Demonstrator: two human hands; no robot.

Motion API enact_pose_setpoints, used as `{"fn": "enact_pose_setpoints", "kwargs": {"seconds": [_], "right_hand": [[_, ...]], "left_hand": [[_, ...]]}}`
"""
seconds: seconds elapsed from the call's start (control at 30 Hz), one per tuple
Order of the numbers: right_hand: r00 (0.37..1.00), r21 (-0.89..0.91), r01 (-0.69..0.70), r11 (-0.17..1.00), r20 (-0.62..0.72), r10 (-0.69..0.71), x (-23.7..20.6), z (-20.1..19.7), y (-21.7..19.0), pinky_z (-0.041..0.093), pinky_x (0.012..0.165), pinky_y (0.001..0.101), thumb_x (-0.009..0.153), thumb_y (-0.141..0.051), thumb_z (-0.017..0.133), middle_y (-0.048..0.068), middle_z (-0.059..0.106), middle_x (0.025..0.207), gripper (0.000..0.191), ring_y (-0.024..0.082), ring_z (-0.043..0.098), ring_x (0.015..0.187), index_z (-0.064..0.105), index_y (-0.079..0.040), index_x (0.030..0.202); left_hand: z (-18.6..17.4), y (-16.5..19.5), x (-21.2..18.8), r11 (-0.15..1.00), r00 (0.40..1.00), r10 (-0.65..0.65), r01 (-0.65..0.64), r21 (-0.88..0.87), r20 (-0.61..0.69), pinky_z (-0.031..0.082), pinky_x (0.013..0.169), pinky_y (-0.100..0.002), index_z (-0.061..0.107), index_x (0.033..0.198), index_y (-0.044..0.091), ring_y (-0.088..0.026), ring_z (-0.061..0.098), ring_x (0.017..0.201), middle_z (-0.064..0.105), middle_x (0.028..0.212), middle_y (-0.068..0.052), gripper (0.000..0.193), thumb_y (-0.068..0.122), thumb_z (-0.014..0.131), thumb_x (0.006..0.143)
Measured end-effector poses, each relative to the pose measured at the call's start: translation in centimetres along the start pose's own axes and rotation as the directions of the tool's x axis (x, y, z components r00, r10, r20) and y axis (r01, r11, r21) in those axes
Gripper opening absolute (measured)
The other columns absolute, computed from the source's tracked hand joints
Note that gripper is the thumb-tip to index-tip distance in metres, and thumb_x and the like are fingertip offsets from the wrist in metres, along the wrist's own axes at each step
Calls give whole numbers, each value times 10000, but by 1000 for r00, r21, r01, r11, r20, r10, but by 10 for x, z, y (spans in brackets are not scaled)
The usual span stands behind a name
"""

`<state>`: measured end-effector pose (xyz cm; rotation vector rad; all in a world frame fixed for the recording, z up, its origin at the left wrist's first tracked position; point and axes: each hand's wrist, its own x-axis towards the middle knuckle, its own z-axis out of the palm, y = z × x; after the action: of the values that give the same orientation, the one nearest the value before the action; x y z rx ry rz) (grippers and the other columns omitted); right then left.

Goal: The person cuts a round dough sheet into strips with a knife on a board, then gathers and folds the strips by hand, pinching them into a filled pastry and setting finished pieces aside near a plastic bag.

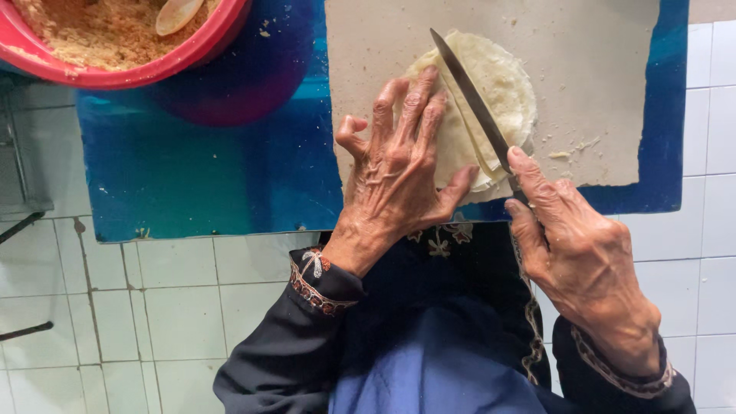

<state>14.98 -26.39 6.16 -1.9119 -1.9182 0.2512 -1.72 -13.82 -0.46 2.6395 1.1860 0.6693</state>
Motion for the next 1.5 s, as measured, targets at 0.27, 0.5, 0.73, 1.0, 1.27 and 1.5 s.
{"fn": "enact_pose_setpoints", "kwargs": {"seconds": [0.27,0.5,0.73,1.0,1.27,1.5], "right_hand": [[997,-30,-59,998,57,60,5,1,-1,534,623,416,940,-81,719,177,658,889,594,326,651,712,534,-110,1503],[995,-97,-61,993,68,68,3,10,-1,524,579,428,955,-104,710,160,653,886,609,325,639,680,513,-117,1531],[998,-197,-32,980,41,41,-7,20,-8,523,568,429,957,-109,705,138,615,860,635,310,623,669,483,-110,1552],[999,-211,-21,977,29,27,-6,30,-7,523,564,427,969,-117,706,137,610,865,644,313,618,650,469,-130,1568],[999,-246,-5,969,45,17,1,29,-9,516,540,427,982,-119,693,126,600,846,639,309,612,627,454,-125,1575],[996,-239,-55,969,56,71,-32,17,-15,497,498,419,946,-112,701,116,571,780,635,282,580,579,474,-117,1539]], "left_hand": [[0,-2,1,1000,1000,4,-4,5,13,227,1014,-581,567,1379,21,-315,368,1442,381,1627,-117,819,570,757,802],[2,-2,1,1000,1000,3,-3,-9,19,229,1005,-579,564,1400,35,-316,368,1437,368,1626,-115,837,565,759,782],[1,-2,1,1000,1000,-17,18,-26,20,223,1036,-594,560,1403,47,-314,360,1452,381,1627,-92,823,558,759,789],[-1,0,-1,998,1000,-12,12,-53,13,222,1057,-607,553,1416,35,-323,347,1459,381,1626,-104,836,538,786,791],[-4,-1,0,998,1000,-9,10,-66,14,235,1056,-612,571,1383,14,-330,353,1448,391,1625,-103,828,531,801,779],[-9,0,2,997,1000,-15,17,-77,19,220,1046,-633,568,1355,13,-326,373,1418,431,1584,-96,851,542,810,734]]}}
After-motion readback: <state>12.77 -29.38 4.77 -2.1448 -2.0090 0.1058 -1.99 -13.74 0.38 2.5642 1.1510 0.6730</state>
